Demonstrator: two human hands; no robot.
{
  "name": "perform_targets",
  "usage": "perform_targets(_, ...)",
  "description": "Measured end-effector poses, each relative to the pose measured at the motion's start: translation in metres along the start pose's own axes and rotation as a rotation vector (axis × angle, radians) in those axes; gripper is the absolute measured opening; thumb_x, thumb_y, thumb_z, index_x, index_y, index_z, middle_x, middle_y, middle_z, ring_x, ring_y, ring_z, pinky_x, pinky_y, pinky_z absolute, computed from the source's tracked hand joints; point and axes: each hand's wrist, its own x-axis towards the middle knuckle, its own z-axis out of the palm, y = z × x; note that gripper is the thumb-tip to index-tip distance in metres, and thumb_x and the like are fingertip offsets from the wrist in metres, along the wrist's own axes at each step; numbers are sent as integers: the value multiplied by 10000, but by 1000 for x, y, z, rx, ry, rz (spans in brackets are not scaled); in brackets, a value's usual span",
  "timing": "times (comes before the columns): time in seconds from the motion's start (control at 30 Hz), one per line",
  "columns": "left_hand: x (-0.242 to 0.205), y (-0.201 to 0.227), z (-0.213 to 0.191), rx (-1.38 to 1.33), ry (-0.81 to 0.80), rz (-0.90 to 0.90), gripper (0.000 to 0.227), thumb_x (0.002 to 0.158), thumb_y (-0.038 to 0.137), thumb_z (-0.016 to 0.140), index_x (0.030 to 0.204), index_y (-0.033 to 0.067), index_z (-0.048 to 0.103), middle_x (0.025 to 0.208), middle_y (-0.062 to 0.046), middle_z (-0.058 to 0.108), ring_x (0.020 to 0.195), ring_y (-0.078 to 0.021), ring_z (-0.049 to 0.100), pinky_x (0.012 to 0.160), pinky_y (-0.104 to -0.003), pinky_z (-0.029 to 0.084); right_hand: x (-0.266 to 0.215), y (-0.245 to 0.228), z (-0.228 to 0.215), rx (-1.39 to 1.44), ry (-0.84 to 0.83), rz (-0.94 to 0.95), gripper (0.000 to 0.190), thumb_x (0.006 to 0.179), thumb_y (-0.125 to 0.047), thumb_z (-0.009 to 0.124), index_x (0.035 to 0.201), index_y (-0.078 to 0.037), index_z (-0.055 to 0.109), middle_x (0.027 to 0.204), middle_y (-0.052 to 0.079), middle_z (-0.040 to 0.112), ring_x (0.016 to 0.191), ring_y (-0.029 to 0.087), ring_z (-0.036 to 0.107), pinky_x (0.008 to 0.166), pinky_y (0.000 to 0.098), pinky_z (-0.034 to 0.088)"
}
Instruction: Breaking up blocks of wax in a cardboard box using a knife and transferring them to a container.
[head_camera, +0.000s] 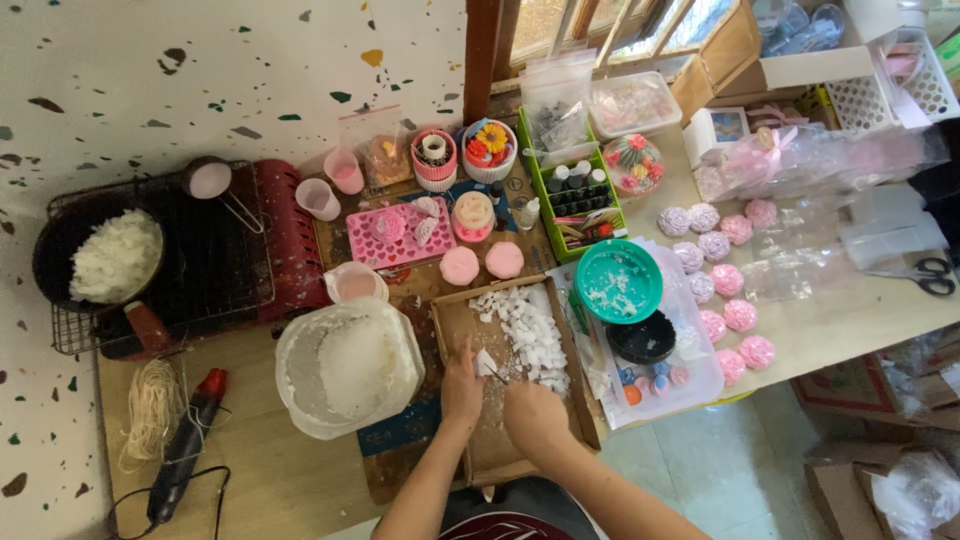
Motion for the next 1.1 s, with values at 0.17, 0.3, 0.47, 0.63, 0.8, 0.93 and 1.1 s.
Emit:
perform_targets(0.17,5,20,-15,22,-76,-21,836,863,7,733,1558,123,283,1284,-145,618,1164,-335,617,932,-431,541,-3,22,-27,65,33,83,157,893,-110,575,950,-61,713,907,215,742,854,391,746,744,501,605)
perform_targets(0.3,6,33,-16,-73,-71,66,862,857,-22,704,1589,126,273,1297,-188,590,1173,-313,633,905,-408,566,5,33,-2,56,33,93,173,890,-110,562,955,-86,721,902,204,745,871,388,742,755,520,593)
perform_targets(0.47,11,38,-14,-195,-68,-90,812,860,18,710,1560,138,316,1157,-144,715,1028,-294,705,867,-400,569,-12,21,-25,66,34,122,180,884,-102,569,980,-76,720,898,223,737,838,396,755,733,513,604)
perform_targets(0.63,11,27,3,-295,67,-154,641,884,33,685,1474,110,447,992,-152,772,850,-280,761,766,-414,603,-16,20,-23,67,-76,97,155,829,-129,637,877,-35,750,905,232,733,869,385,757,767,487,619)
perform_targets(0.8,11,18,14,-277,89,-297,589,900,76,696,1445,74,475,913,-144,787,815,-271,763,757,-412,598,-20,15,-32,150,-81,144,126,842,-115,626,887,-48,723,923,244,732,888,420,738,778,518,602)
perform_targets(0.93,10,34,0,-283,8,-429,665,884,122,739,1472,78,433,919,-128,781,786,-286,765,732,-411,609,-18,14,-29,130,-87,159,146,868,-126,613,883,-46,735,931,245,737,892,416,741,794,512,601)
perform_targets(1.1,8,24,13,-294,65,-407,659,833,109,783,1420,57,489,925,-117,797,824,-250,775,770,-382,607,-16,4,-49,78,-178,150,165,846,-124,640,927,-45,759,957,228,744,938,388,742,827,483,607)
